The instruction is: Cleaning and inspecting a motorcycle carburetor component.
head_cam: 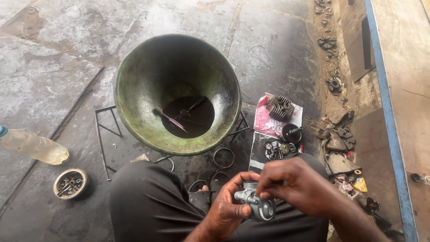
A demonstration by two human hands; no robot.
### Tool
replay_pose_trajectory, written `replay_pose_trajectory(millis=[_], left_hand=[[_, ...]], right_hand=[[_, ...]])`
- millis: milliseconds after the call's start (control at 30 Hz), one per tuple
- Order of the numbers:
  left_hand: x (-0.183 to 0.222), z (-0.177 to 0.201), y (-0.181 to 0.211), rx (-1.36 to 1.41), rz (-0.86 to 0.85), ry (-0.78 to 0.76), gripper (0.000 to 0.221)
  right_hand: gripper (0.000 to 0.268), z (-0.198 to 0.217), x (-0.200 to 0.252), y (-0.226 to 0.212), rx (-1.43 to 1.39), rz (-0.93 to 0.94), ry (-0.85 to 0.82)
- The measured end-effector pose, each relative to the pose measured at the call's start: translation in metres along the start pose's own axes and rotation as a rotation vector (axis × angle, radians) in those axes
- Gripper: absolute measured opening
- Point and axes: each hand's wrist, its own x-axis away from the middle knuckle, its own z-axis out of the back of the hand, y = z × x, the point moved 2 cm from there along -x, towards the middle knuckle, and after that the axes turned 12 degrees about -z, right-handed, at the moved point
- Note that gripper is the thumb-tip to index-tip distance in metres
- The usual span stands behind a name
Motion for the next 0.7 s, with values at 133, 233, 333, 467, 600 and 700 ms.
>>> replay_pose_trajectory(millis=[133, 233, 333, 467, 600, 700], left_hand=[[0.002, 0.004, -0.006, 0.015, 0.064, 0.049, 0.088], [0.001, 0.004, -0.005, 0.01, 0.072, 0.063, 0.09], [0.0, 0.003, -0.004, -0.016, 0.077, 0.092, 0.09], [-0.002, 0.009, -0.007, -0.016, 0.1, 0.123, 0.088], [-0.003, 0.014, -0.011, -0.025, 0.105, 0.096, 0.086], [-0.005, 0.016, -0.012, -0.025, 0.116, 0.11, 0.085]], right_hand=[[0.005, -0.003, -0.011, -0.011, 0.148, -0.13, -0.116], [0.005, -0.007, -0.013, -0.016, 0.196, -0.144, -0.091], [0.007, -0.008, -0.014, -0.019, 0.233, -0.177, -0.023], [0.007, -0.007, -0.015, -0.011, 0.21, -0.192, -0.035], [0.007, -0.007, -0.017, -0.006, 0.175, -0.22, -0.052], [0.007, -0.008, -0.017, 0.001, 0.143, -0.242, -0.038]])
